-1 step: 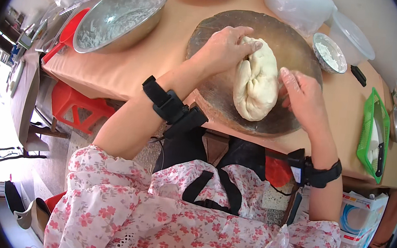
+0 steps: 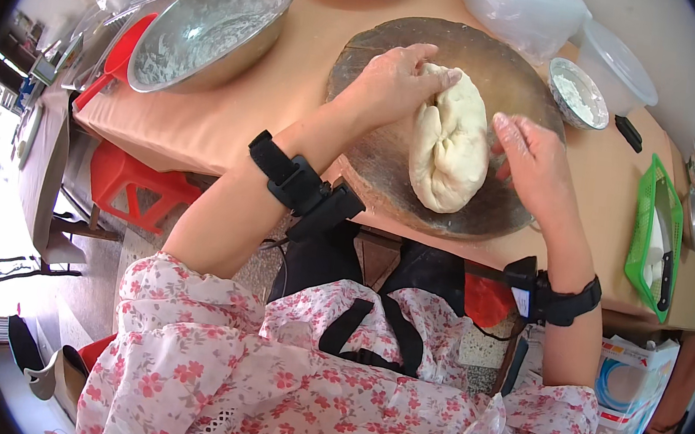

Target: Kneading a large piece of dough on a wooden board.

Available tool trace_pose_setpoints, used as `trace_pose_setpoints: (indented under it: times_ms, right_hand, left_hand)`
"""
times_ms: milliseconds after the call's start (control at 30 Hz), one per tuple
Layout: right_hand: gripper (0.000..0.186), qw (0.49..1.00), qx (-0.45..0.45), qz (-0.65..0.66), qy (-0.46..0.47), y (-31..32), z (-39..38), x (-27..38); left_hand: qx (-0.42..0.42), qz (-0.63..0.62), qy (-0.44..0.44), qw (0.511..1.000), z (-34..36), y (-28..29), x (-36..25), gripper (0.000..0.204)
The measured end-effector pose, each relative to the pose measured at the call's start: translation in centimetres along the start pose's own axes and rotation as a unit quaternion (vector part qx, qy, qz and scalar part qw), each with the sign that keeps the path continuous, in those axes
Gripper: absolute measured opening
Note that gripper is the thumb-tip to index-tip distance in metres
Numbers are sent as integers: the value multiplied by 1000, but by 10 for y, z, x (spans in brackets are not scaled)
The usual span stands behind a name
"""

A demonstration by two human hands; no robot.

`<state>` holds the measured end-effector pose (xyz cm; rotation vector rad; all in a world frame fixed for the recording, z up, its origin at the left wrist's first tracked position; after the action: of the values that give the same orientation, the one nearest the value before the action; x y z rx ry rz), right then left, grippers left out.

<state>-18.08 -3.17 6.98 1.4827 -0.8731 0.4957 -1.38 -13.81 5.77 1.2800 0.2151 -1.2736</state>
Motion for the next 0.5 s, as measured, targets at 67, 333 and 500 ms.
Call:
trace_pose_setpoints:
  times_ms: [67,333,500]
  right_hand:
    - [49,995,-63,28,69,8,6,18]
    - [60,998,40,4,52,-5,42,9]
    - [58,993,53,97,30,15,17,21]
  left_hand:
    - [-22,-95,101,990,4,0,30,50]
    - [72,-97,69,990,6,-10,-4,47]
    - [16,-57,-72,996,-7,4,-54,41]
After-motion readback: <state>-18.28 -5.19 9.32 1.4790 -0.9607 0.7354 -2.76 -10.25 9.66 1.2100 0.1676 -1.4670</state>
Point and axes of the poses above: each hand's wrist, its own z-axis towards the middle knuckle, its own y-axis out of the back of the hand, x = y × z, the point moved 7 cm from there along z, towards the middle knuckle, and after that the axes turned 9 degrees about -y, right-handed, at the moved point
